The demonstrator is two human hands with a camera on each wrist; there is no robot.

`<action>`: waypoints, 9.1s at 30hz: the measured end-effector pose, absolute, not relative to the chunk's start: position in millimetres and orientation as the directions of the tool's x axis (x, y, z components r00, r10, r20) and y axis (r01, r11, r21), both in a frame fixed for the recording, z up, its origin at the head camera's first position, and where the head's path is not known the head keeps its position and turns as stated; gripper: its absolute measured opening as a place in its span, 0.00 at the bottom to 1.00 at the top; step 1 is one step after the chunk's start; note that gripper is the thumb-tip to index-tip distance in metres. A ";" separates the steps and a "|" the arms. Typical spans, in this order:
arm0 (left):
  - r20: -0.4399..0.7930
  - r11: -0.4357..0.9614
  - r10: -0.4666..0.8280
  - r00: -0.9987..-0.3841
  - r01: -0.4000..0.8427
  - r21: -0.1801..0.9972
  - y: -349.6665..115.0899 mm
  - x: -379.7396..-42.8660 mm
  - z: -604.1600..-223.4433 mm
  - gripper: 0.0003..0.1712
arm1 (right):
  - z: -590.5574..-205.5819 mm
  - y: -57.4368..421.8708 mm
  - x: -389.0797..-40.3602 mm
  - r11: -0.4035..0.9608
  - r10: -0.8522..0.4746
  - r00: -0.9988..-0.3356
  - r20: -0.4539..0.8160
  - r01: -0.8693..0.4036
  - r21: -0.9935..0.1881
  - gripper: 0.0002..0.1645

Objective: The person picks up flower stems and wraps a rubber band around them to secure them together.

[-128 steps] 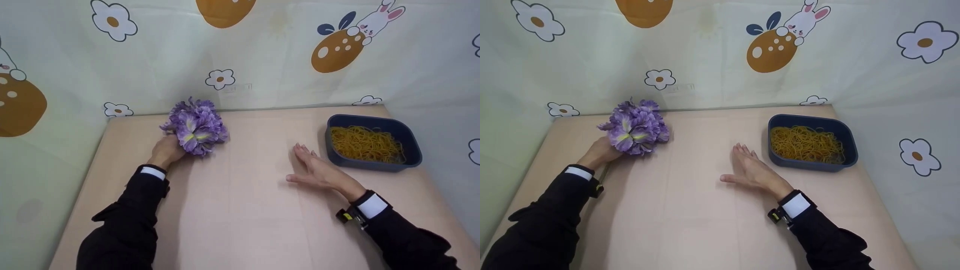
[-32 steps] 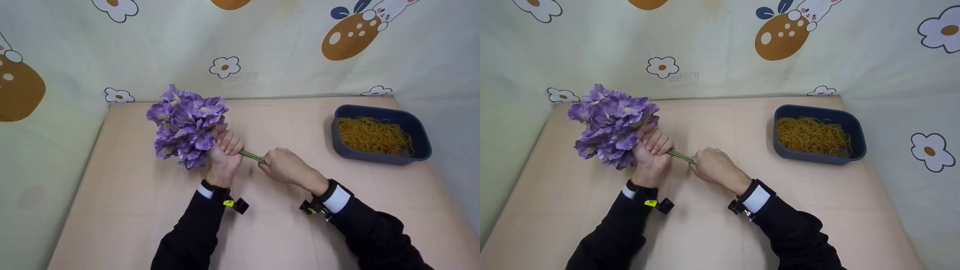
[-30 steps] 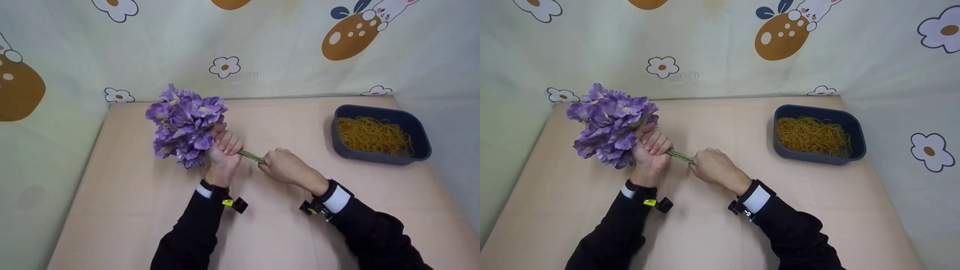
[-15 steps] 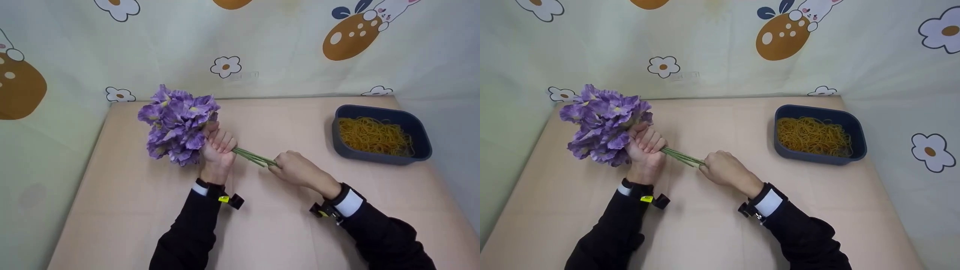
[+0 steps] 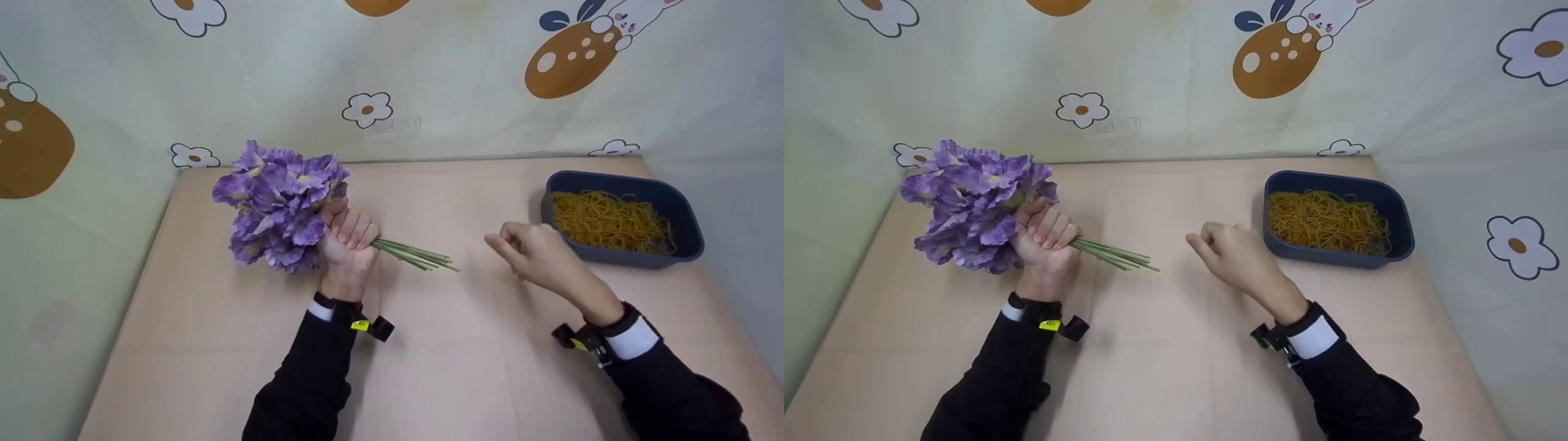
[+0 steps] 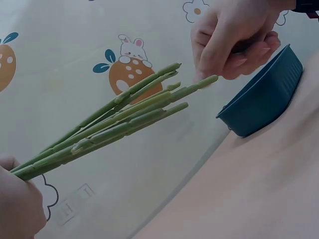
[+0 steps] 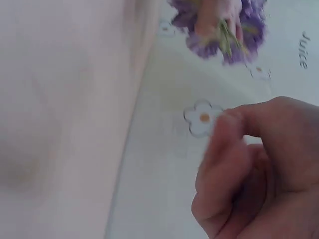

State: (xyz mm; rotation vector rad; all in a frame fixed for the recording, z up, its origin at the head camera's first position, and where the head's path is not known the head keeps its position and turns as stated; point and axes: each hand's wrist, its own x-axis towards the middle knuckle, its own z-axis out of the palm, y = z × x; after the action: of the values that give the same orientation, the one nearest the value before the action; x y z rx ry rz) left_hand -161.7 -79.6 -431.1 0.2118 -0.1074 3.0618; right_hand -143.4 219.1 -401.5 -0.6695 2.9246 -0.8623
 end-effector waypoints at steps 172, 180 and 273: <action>0.136 -0.977 0.207 -0.969 -0.210 -0.015 -58.1 -147.6 -419.0 0.27 | -397.9 145.3 -161.6 0.397 -0.552 -0.690 0.468 -0.711 -0.581 0.03; 0.116 -0.984 0.179 -0.977 -0.177 0.025 -56.2 -146.7 -416.3 0.27 | -403.4 131.2 -157.9 0.512 -0.564 -0.738 0.370 -0.664 -0.544 0.03; 0.286 -0.969 -0.084 -0.954 0.011 -0.247 -95.4 -145.3 -395.4 0.26 | -424.7 99.6 -115.4 0.202 -0.797 -0.518 0.312 -0.715 -0.670 0.11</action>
State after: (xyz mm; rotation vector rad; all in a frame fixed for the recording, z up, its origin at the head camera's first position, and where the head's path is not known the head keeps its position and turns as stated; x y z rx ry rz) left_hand -145.3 -95.4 -395.4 0.4753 -0.3908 3.1297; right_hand -115.4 99.6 -424.7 -1.4862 2.3544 -1.2186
